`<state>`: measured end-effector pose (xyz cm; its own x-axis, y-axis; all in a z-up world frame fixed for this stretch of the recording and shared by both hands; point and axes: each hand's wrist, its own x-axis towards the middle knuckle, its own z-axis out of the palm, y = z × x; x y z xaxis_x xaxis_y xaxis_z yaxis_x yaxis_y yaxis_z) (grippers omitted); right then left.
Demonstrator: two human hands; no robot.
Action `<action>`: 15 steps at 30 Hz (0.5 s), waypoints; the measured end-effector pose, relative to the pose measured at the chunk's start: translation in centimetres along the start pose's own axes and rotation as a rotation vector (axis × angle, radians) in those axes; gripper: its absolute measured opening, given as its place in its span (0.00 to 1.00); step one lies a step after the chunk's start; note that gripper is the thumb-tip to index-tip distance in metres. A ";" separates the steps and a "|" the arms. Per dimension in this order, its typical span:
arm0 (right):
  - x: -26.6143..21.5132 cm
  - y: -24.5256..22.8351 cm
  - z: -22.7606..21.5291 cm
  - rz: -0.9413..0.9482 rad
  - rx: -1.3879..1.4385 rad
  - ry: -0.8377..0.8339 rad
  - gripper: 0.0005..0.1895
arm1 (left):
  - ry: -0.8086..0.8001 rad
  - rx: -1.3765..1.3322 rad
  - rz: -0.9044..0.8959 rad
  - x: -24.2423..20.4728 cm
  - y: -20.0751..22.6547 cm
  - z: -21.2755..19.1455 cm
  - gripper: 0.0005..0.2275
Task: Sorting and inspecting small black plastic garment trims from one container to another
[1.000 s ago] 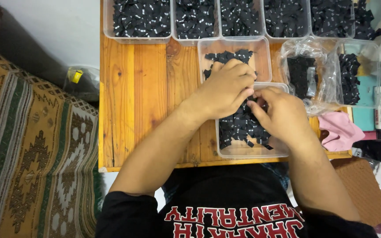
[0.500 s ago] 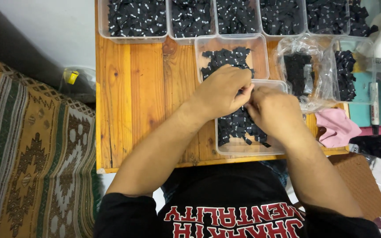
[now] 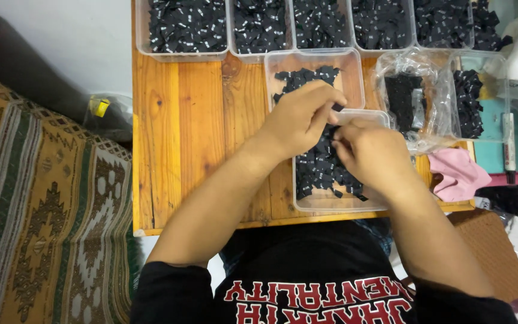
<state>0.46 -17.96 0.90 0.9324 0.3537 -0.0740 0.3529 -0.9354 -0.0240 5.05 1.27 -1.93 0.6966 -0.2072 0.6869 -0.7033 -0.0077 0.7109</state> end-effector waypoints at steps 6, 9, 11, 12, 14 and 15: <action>-0.2 0.5 -1.5 -0.117 0.466 0.139 0.04 | 0.173 -0.451 -0.430 1.2 2.1 -1.0 0.08; -0.6 0.4 -2.1 -0.171 0.604 0.220 0.04 | 0.189 -0.663 -0.685 1.5 3.1 -1.3 0.09; -0.9 -0.1 -3.0 -0.195 0.671 0.281 0.04 | 0.191 -0.701 -0.753 1.3 3.3 -1.3 0.09; -1.1 -0.3 -3.5 -0.216 0.739 0.341 0.04 | 0.190 -0.741 -0.824 1.3 3.3 -1.3 0.09; -1.3 0.2 -2.7 -0.224 0.763 0.425 0.05 | 0.165 -0.773 -0.848 0.6 2.7 -1.1 0.09; -1.6 0.4 -2.3 -0.229 0.791 0.501 0.05 | 0.142 -0.804 -0.881 0.1 2.4 -1.0 0.10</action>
<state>-0.68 -18.91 3.26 0.8369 0.3172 0.4460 0.5470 -0.5103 -0.6636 3.55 2.21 -0.02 0.9387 -0.3274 -0.1082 0.2773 0.5304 0.8011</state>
